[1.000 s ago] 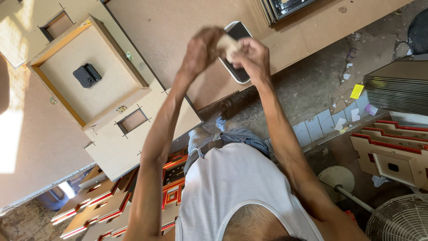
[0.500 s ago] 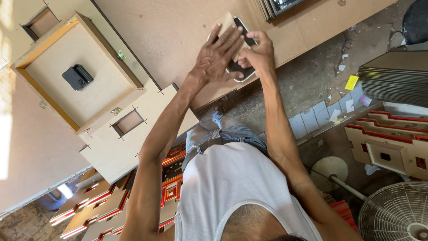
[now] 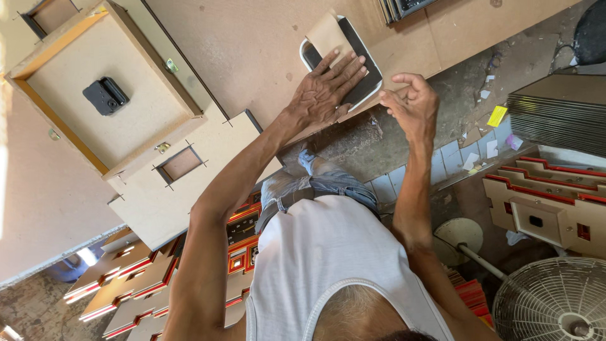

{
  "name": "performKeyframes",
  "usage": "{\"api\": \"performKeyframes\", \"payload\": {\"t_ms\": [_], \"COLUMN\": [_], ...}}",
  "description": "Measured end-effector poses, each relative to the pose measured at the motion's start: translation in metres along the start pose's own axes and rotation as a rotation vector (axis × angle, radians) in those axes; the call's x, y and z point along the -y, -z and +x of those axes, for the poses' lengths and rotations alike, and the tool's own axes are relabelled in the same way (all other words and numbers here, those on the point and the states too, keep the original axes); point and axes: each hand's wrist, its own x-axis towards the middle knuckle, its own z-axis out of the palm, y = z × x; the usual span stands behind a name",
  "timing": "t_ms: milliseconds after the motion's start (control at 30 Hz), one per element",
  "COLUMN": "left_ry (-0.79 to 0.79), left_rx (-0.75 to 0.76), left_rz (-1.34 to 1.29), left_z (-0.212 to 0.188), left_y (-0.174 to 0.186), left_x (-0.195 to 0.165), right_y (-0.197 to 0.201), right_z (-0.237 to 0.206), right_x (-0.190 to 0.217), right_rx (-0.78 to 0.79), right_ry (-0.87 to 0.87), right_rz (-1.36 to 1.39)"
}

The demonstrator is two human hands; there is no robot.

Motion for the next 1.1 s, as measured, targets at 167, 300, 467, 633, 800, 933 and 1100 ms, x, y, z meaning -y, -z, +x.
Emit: {"api": "performKeyframes", "payload": {"t_ms": [167, 300, 467, 633, 800, 933, 1100], "left_ry": [-0.001, -0.047, -0.027, 0.094, 0.111, 0.130, 0.120], "left_rx": [-0.014, -0.065, -0.017, 0.003, -0.054, -0.055, -0.038], "left_rz": [-0.121, 0.115, 0.023, -0.102, -0.043, -0.024, -0.090], "left_z": [0.004, 0.010, 0.008, 0.004, 0.002, 0.002, 0.007], "left_y": [0.002, -0.005, -0.001, 0.012, 0.006, -0.001, 0.003], "left_x": [0.002, -0.001, 0.002, 0.009, 0.010, 0.007, 0.005], "right_y": [0.008, -0.002, -0.012, -0.030, -0.053, -0.056, -0.048], "right_z": [0.000, 0.007, 0.020, 0.034, 0.034, 0.042, 0.059], "right_x": [-0.006, -0.009, -0.015, -0.020, -0.023, -0.022, -0.024], "right_rx": [0.041, 0.079, 0.036, -0.087, -0.117, -0.127, -0.011], "right_ry": [0.069, 0.092, 0.286, 0.487, 0.338, 0.266, 0.069], "right_rz": [0.140, 0.178, -0.032, -0.380, -0.541, -0.490, -0.402]}}
